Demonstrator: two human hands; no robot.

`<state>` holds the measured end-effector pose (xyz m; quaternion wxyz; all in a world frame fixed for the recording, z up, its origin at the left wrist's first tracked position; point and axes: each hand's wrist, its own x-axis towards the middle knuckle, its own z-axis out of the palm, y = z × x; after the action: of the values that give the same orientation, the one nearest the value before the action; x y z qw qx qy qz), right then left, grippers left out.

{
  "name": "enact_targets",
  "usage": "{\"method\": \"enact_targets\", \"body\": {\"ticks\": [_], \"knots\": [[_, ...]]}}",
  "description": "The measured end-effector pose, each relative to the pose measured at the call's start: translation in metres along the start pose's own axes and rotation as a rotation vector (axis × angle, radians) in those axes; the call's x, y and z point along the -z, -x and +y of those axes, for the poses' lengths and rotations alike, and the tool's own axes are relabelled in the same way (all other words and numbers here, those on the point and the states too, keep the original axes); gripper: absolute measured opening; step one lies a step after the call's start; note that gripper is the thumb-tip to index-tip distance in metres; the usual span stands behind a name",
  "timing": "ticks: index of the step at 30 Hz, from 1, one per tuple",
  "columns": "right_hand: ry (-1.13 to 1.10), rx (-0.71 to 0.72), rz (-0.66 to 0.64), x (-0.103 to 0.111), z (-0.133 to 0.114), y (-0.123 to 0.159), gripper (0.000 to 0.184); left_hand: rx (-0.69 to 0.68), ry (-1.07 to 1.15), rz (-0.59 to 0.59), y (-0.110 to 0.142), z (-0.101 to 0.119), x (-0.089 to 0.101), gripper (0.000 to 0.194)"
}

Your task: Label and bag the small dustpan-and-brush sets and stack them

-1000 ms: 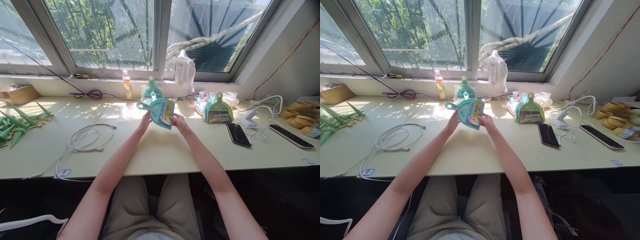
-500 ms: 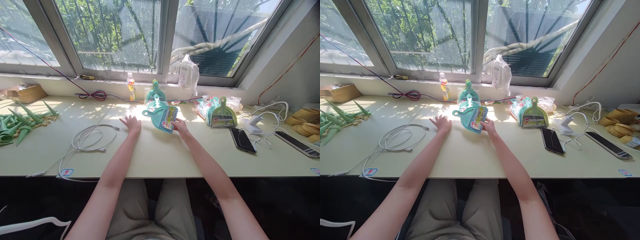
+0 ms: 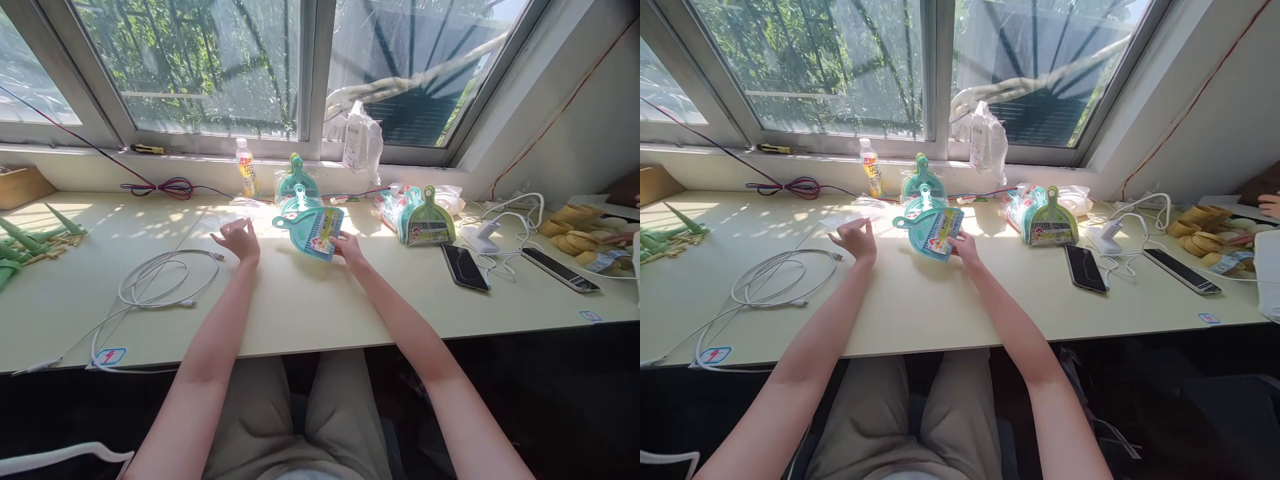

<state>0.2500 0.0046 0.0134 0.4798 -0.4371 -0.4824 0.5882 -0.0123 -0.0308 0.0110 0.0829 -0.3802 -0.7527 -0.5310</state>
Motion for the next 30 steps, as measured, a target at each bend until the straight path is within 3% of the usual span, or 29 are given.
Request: {"method": "enact_targets", "body": {"ticks": [5,12,17,24,30], "knots": [[-0.081,0.056,-0.041,0.003,-0.005,-0.001,0.021,-0.067,0.062,0.02,0.007,0.021,0.017,0.026],[-0.075,0.077,-0.038,0.004,-0.009,0.004,0.02,-0.1,0.142,-0.067,0.018,0.037,0.024,0.027],[-0.119,0.102,0.057,0.01,-0.012,0.004,0.021,-0.168,0.098,-0.077,0.016,0.03,0.023,0.027],[-0.099,0.171,-0.106,0.006,-0.019,0.007,0.028,-0.302,0.025,-0.125,0.014,0.013,0.004,0.026],[-0.018,0.081,-0.065,-0.002,-0.014,0.01,0.023,-0.307,-0.05,-0.004,0.01,0.006,-0.005,0.027]]}}
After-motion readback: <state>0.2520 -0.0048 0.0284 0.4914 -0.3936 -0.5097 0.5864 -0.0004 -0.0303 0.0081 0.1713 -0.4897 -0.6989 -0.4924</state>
